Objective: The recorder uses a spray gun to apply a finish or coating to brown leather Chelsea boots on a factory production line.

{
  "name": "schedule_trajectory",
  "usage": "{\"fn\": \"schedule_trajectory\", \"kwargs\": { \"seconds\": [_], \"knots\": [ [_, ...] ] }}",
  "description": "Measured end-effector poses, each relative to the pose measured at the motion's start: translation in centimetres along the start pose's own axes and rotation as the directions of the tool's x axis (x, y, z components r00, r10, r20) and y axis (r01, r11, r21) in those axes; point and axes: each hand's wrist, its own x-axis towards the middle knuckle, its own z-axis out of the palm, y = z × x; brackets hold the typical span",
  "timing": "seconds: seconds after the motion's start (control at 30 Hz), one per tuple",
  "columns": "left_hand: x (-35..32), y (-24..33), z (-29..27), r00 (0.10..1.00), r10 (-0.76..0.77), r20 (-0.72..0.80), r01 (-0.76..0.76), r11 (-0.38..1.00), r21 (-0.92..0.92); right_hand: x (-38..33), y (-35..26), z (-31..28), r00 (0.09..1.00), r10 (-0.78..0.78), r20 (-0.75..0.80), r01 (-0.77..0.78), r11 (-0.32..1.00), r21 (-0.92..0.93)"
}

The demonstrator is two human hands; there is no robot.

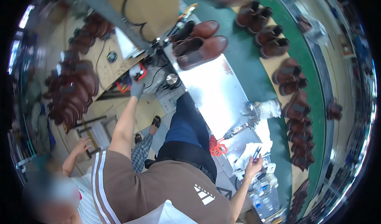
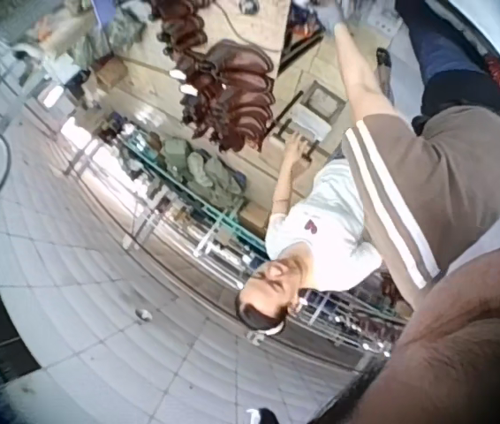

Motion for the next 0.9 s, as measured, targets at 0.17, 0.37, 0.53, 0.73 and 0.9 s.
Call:
{"fn": "schedule_trajectory", "kwargs": {
  "seconds": [0.17,0.37,0.53,0.73,0.9],
  "knots": [
    [-3.4,2.1,3.3,0.924,0.381,-0.034,-0.378,0.895,-0.236,-0.4,-1.9,0.0,0.979,-0.092,-0.179,0.087,0.996,-0.035],
    [-11.9,12.7,4.1,0.624,0.751,-0.215,-0.707,0.66,0.255,0.4,-5.1,0.4,0.983,0.039,-0.179,-0.014,0.99,0.139],
    [-14.4,23.1,4.8,0.739,0.658,-0.143,-0.673,0.71,-0.209,1.0,-5.7,2.0,0.959,0.119,-0.258,-0.057,0.97,0.236],
    [-17.5,25.4,8.0,0.85,0.526,0.007,-0.455,0.743,-0.491,0.5,-6.9,3.0,0.921,0.263,-0.286,-0.176,0.939,0.296],
    [-22.0,25.4,9.8,0.526,0.715,0.46,-0.633,0.69,-0.35,0.5,-8.8,2.5,0.873,0.354,-0.335,-0.248,0.914,0.321]
  ]
}}
